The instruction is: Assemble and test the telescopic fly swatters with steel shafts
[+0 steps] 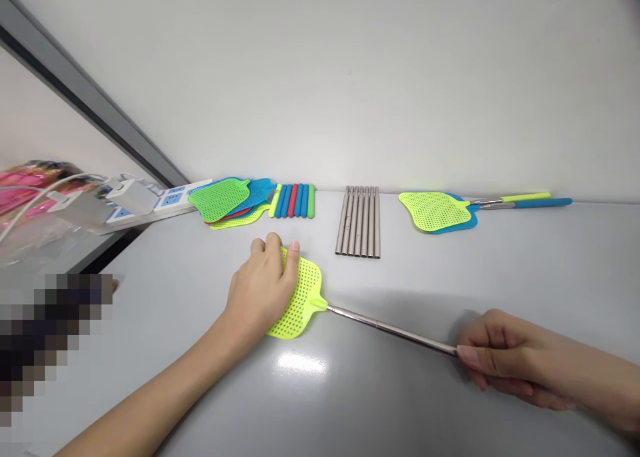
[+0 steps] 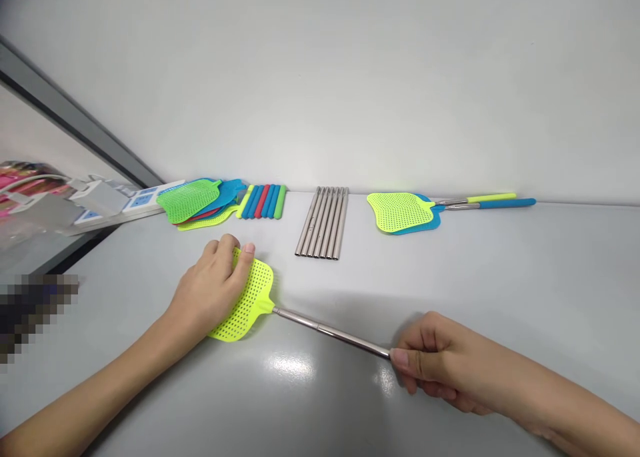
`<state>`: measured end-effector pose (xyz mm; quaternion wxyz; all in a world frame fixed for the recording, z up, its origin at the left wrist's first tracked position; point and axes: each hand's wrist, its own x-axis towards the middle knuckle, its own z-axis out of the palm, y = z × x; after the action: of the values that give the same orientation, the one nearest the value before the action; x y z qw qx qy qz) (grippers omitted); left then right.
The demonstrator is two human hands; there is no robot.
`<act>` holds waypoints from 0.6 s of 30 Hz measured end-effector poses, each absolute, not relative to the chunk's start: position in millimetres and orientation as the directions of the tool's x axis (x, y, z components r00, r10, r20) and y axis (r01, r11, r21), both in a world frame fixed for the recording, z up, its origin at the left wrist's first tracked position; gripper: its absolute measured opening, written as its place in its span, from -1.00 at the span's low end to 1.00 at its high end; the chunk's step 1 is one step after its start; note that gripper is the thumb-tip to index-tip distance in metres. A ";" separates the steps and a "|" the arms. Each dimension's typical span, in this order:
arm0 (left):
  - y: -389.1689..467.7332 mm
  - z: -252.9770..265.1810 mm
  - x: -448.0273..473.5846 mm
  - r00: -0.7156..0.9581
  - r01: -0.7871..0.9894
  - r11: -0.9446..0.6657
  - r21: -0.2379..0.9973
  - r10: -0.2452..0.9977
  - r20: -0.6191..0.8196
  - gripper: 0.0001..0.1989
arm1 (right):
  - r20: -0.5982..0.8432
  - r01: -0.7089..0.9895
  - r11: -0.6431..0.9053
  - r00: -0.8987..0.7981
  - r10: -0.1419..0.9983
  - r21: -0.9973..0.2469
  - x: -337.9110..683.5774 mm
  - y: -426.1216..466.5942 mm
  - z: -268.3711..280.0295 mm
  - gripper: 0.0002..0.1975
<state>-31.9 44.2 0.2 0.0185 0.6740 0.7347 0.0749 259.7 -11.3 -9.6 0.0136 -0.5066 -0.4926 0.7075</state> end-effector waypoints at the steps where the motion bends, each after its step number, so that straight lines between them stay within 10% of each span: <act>1: 43.8 0.3 -31.5 -0.090 0.987 0.079 0.137 0.993 0.070 -0.58 | -0.721 0.475 -0.544 -0.484 0.495 -0.692 261.4 -11.4 -13.1 -0.65; 18: 36.7 1.9 -25.1 -0.080 0.979 0.067 0.193 0.995 0.060 -0.60 | -0.764 0.419 -0.656 -0.496 0.413 -0.627 257.1 -9.6 -7.0 -0.63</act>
<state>-25.1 36.7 1.9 0.0439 0.6767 0.7292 0.0919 257.1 -9.6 -7.0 -0.0021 -0.5018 -0.4145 0.7592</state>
